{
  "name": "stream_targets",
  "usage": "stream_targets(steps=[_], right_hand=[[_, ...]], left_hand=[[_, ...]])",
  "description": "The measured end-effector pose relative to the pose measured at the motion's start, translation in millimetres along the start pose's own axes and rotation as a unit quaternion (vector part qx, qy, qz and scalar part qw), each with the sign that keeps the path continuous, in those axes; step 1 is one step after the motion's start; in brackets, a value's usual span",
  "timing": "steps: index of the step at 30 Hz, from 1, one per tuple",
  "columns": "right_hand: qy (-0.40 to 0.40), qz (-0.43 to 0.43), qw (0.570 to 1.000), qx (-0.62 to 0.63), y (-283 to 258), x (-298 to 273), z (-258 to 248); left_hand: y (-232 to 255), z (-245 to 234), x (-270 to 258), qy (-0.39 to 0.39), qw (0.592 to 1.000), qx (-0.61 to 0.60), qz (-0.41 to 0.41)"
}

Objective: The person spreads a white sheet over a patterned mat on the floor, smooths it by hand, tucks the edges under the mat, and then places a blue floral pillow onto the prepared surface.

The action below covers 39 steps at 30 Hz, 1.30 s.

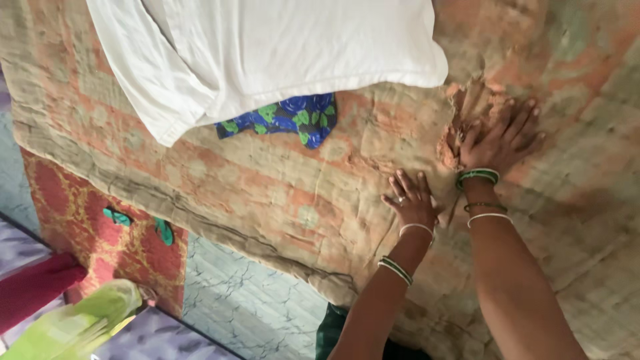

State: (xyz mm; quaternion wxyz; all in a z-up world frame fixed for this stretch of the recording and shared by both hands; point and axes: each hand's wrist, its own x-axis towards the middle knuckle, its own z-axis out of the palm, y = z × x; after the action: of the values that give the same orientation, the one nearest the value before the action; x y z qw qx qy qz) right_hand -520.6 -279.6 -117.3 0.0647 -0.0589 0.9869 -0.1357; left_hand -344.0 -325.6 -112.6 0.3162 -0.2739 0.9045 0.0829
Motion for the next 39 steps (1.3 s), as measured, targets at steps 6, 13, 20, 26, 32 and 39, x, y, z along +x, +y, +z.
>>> stream_targets(steps=[6, 13, 20, 26, 32, 39], right_hand=[[-0.005, 0.009, 1.0, -0.003, -3.6, 3.2, 1.7], [-0.008, 0.018, 1.0, -0.014, -7.5, 2.8, -2.6], [0.032, -0.003, 0.998, -0.046, 1.3, 6.0, 15.6], [0.053, -0.016, 0.996, -0.069, 2.3, 3.7, 19.0], [0.06, -0.012, 0.995, -0.084, 1.9, 4.1, 20.7], [0.074, -0.02, 0.992, -0.097, -1.0, 5.3, 20.0]], left_hand=[[-12.0, -33.5, -14.0, -0.023, 0.999, 0.001, 0.046], [-10.6, -68.7, -20.0, 0.003, 0.991, -0.128, 0.034], [-34.4, -145.9, 61.0, -0.001, 0.782, -0.614, -0.112], [-78.3, -229.3, 181.3, 0.028, 0.41, -0.895, -0.174], [-87.6, -257.9, 184.3, 0.098, 0.291, -0.942, -0.137], [-170.4, -230.5, 83.6, 0.135, 0.189, -0.962, -0.142]])
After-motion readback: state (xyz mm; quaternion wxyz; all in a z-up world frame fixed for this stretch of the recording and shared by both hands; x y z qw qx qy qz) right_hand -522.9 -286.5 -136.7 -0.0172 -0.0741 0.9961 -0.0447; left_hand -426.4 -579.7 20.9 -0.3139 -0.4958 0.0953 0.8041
